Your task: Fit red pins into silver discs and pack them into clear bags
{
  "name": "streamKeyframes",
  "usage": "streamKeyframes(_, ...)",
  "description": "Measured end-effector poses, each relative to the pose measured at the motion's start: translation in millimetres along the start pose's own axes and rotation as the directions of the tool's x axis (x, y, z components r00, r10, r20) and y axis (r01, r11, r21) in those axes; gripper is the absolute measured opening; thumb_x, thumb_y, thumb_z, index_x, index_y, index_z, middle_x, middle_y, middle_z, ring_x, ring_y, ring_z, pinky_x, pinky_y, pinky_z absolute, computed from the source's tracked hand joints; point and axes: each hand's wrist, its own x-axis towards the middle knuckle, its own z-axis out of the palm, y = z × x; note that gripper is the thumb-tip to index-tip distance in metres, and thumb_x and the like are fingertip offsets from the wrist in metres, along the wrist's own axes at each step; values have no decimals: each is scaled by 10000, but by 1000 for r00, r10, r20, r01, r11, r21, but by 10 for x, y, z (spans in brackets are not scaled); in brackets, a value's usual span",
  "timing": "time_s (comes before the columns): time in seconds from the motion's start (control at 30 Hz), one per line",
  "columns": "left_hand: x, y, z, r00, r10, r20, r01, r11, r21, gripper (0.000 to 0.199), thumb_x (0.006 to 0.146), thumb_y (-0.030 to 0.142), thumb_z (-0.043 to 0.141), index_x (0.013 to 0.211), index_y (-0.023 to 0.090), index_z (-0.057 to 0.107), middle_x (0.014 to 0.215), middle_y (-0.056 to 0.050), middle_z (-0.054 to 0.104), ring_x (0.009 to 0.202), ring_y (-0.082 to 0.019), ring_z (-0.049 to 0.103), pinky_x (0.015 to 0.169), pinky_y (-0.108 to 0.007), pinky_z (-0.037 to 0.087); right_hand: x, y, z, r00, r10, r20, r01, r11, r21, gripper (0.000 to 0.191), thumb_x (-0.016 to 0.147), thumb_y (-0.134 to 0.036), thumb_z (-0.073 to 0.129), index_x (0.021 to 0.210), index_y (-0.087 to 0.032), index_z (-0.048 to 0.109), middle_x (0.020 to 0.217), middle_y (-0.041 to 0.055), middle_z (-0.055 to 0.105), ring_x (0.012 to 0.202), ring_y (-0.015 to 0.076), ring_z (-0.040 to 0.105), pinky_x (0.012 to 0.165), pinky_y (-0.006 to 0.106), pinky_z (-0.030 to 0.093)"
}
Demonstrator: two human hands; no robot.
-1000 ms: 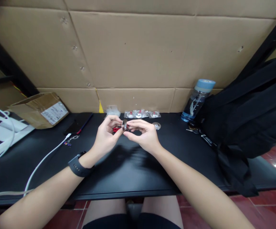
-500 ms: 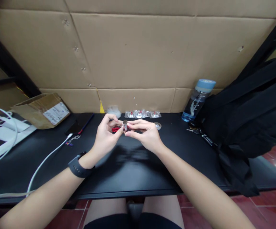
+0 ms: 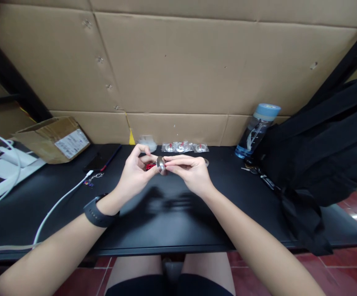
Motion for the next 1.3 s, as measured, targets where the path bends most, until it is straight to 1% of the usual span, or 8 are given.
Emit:
streamKeyframes(0.27,62,-21,-137,992,-70,103,66,997,39,507,803,379,840,940,236,374,832,-4,723,730,-163,745,741,-301,587,-10,36,43,999,35,37,-34,999,-9,183,784,-395,846,829,-219,824,1051,81,770,847,215,739,799,409,674)
streamKeyframes(0.47,53,-4,-161,986,-54,158,40,995,88,450,835,319,815,938,234,385,826,-3,716,758,-169,744,756,-304,582,-30,25,29,992,-34,118,52,987,-154,203,913,-402,712,876,-211,772,1095,81,713,807,173,708,780,354,669)
streamKeyframes(0.7,51,-13,-156,988,-55,145,36,991,127,419,850,312,792,927,233,389,799,10,684,722,-155,717,753,-303,568,-52,22,22,979,-68,194,130,935,-329,207,1001,-387,560,943,-219,666,1184,97,600,799,161,642,560,275,619)
streamKeyframes(0.77,51,-17,-146,990,-38,138,18,990,143,391,853,305,787,919,228,410,790,12,664,731,-149,700,764,-299,559,-41,30,24,970,-101,223,181,907,-379,180,1021,-340,513,942,-220,621,1184,107,578,846,176,631,602,291,609)
streamKeyframes(0.93,42,-51,-81,992,-20,127,0,987,160,284,873,347,761,957,203,532,871,-21,644,812,-155,665,792,-289,536,-6,72,25,934,-246,260,348,794,-498,133,1035,-241,436,936,-227,523,1128,118,547,1073,241,583,962,440,531)
streamKeyframes(1.1,18,-79,-7,994,4,110,-9,999,45,318,969,463,597,1169,216,585,882,-28,650,810,-168,631,788,-307,524,-7,98,18,927,-276,253,371,762,-530,98,1031,-205,408,977,-234,485,1173,122,495,1147,242,544,1020,443,485)
streamKeyframes(1.2,4,-57,-3,986,46,160,-80,974,214,426,851,344,762,1228,224,603,957,-37,680,874,-175,647,836,-301,515,-9,89,8,926,-283,252,376,755,-537,92,1023,-189,410,982,-233,479,1202,125,474,1177,243,529,1041,448,472)
streamKeyframes(1.3,-2,-19,-16,988,55,146,-110,911,398,390,816,258,771,1183,216,646,1026,-56,716,940,-195,677,869,-302,515,-5,80,-15,930,-269,251,366,745,-557,87,1018,-189,415,982,-235,479,1235,129,464,1233,256,507,1075,468,451)
